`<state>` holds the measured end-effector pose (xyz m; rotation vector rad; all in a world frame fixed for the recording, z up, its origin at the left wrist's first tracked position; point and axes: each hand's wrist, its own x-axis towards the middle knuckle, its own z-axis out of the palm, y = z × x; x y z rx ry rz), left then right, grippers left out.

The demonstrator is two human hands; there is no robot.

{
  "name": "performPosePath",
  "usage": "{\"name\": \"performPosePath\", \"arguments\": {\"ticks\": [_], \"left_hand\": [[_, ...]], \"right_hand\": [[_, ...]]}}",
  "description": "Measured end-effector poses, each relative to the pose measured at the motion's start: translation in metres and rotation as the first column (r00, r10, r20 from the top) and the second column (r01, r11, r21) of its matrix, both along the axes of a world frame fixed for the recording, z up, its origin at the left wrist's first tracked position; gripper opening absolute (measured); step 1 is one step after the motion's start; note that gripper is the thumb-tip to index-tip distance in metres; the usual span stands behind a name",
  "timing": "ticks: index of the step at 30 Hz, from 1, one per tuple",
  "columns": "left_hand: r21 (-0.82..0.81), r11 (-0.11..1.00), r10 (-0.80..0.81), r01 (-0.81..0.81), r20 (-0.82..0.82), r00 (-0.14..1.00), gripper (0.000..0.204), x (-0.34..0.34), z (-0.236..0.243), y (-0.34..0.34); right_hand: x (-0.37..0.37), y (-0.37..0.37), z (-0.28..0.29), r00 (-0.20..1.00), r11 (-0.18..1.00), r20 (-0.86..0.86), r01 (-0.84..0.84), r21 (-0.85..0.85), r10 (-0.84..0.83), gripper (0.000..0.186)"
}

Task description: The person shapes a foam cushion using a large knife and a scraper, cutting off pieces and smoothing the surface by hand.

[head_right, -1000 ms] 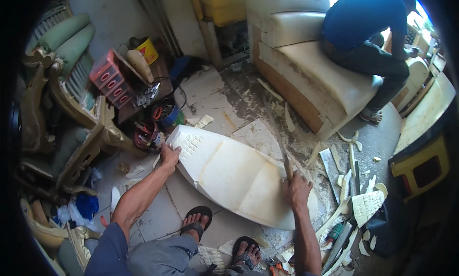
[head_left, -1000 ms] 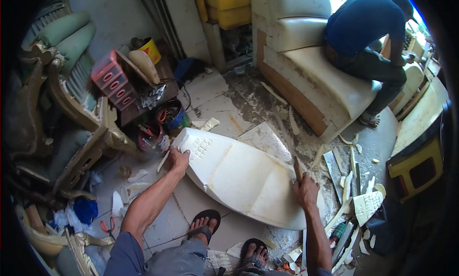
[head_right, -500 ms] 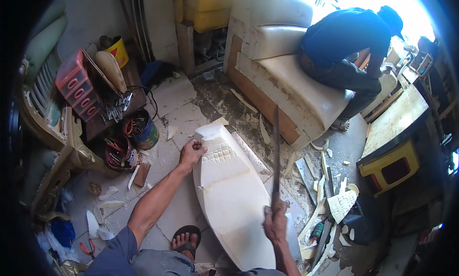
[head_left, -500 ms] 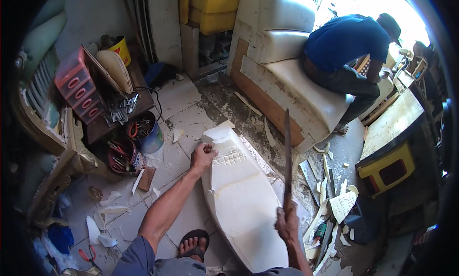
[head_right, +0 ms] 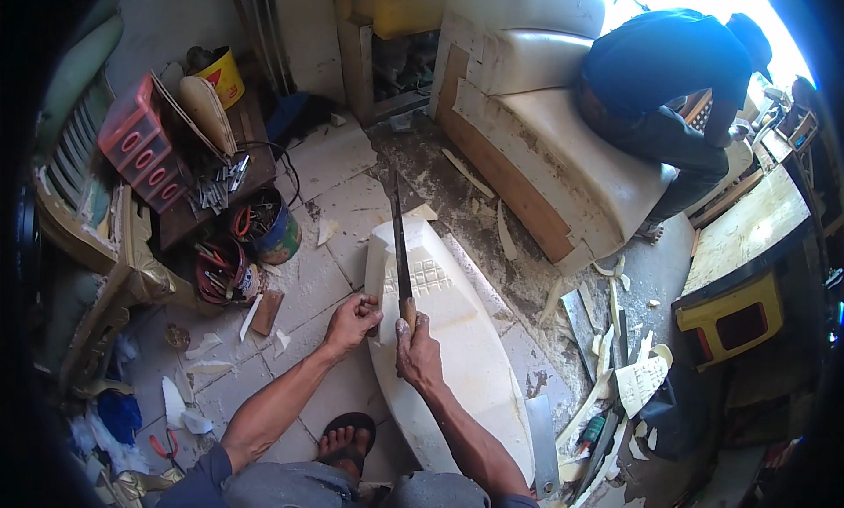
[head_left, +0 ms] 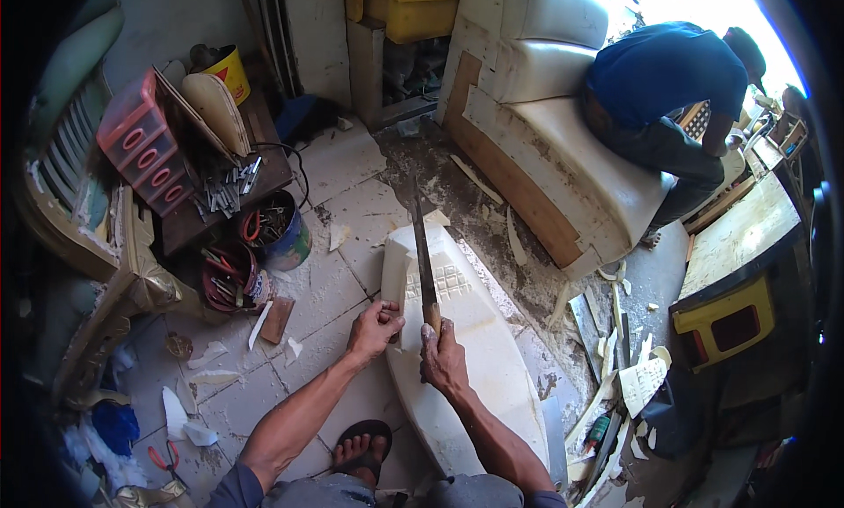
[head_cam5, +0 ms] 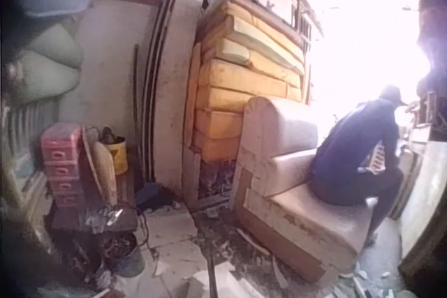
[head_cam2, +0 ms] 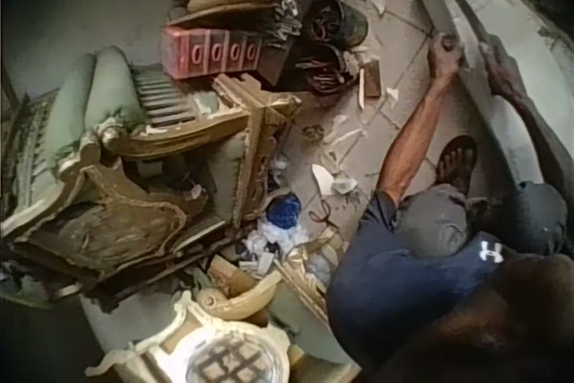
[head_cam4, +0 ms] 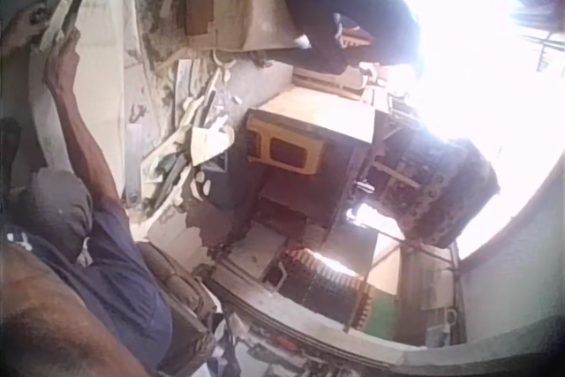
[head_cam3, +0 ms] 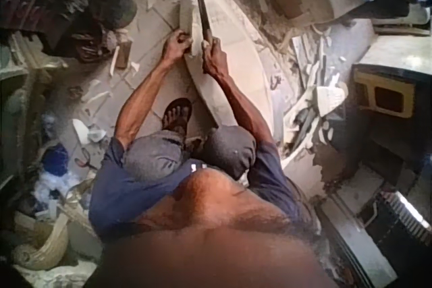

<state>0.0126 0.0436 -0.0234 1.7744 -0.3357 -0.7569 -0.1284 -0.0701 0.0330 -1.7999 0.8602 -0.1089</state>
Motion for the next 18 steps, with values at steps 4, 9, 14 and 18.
{"name": "performPosePath", "arguments": {"ticks": [4,9,14,18], "left_hand": [[-0.035,0.999,0.009,-0.011,-0.053,0.999,0.039,-0.003,0.008,0.002],[-0.075,0.997,-0.003,-0.004,-0.086,0.996,0.034,-0.001,0.005,0.001],[-0.102,0.995,0.008,-0.021,-0.124,0.992,0.032,-0.003,0.006,0.001],[-0.130,0.991,-0.011,-0.007,-0.138,0.990,0.033,0.001,0.000,0.003]], "right_hand": [[-0.016,0.009,0.010,0.998,1.000,-0.059,0.006,0.015,-0.005,0.040],[-0.034,0.018,0.015,0.997,0.999,-0.074,0.035,0.025,-0.033,0.039],[-0.024,0.016,0.018,0.998,0.998,-0.047,0.043,0.035,-0.041,0.038],[-0.031,0.015,0.006,0.997,1.000,-0.073,0.008,-0.016,-0.009,0.039]]}}
